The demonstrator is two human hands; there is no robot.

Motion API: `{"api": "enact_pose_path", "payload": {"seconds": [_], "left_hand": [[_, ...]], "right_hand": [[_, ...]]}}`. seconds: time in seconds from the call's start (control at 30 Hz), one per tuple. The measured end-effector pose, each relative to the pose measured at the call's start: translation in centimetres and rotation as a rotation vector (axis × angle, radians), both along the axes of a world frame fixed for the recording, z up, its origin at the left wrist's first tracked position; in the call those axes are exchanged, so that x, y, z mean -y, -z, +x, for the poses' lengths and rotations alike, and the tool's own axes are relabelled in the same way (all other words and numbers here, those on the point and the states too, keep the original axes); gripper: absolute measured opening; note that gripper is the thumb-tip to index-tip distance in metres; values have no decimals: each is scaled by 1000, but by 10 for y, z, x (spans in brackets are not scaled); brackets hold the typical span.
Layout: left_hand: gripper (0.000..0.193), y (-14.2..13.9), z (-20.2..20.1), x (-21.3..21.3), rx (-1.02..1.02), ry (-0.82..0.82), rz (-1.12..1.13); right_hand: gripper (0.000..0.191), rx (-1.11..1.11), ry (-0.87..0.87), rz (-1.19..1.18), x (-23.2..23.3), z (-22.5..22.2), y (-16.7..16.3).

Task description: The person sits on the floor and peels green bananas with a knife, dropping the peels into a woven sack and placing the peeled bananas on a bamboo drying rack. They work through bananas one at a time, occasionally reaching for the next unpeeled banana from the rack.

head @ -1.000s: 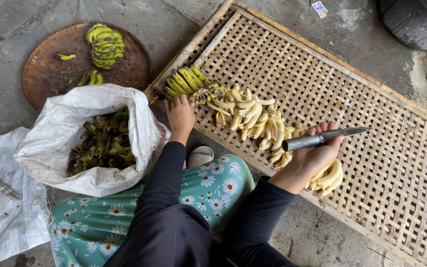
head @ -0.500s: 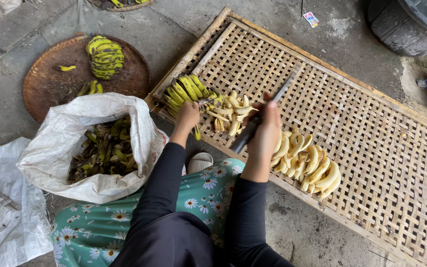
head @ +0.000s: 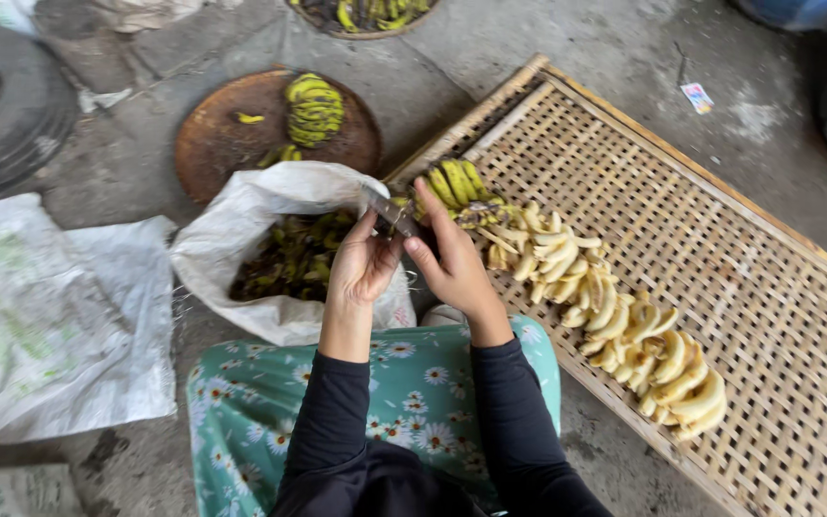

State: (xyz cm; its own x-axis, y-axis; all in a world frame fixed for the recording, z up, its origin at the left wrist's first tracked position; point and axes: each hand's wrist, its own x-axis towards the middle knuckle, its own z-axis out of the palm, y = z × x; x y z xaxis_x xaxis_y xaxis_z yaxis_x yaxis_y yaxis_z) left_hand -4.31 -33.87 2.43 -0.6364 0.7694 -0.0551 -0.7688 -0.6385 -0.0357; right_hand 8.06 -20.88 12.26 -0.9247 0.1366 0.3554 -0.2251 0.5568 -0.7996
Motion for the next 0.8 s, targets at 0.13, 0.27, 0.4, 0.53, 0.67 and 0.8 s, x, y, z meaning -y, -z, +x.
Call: {"api": "enact_pose_path", "payload": {"seconds": [0.13,0.27,0.4,0.53,0.67,0.8], "left_hand": [[29,15,4,43,-13,-77,-65],[28,21,8,73,17,-75,-48],[25,16,13,86,49,-229,-179],[28,10,14,85,55,-295,-226],[28,12,4,91,66,-357,-326],[20,14,-7,114,-165,-332,-500]], "right_hand": [[65,-255,-139,306,27,-6,-9],[62,-186,-144,470,44,-10,-6],[63,-145,-122,535,55,-24,4],[53,-332,-177,403,63,-38,13],[47,-263,-248,223,66,-51,20],[34,-105,-402,-6,64,-63,27]]}}
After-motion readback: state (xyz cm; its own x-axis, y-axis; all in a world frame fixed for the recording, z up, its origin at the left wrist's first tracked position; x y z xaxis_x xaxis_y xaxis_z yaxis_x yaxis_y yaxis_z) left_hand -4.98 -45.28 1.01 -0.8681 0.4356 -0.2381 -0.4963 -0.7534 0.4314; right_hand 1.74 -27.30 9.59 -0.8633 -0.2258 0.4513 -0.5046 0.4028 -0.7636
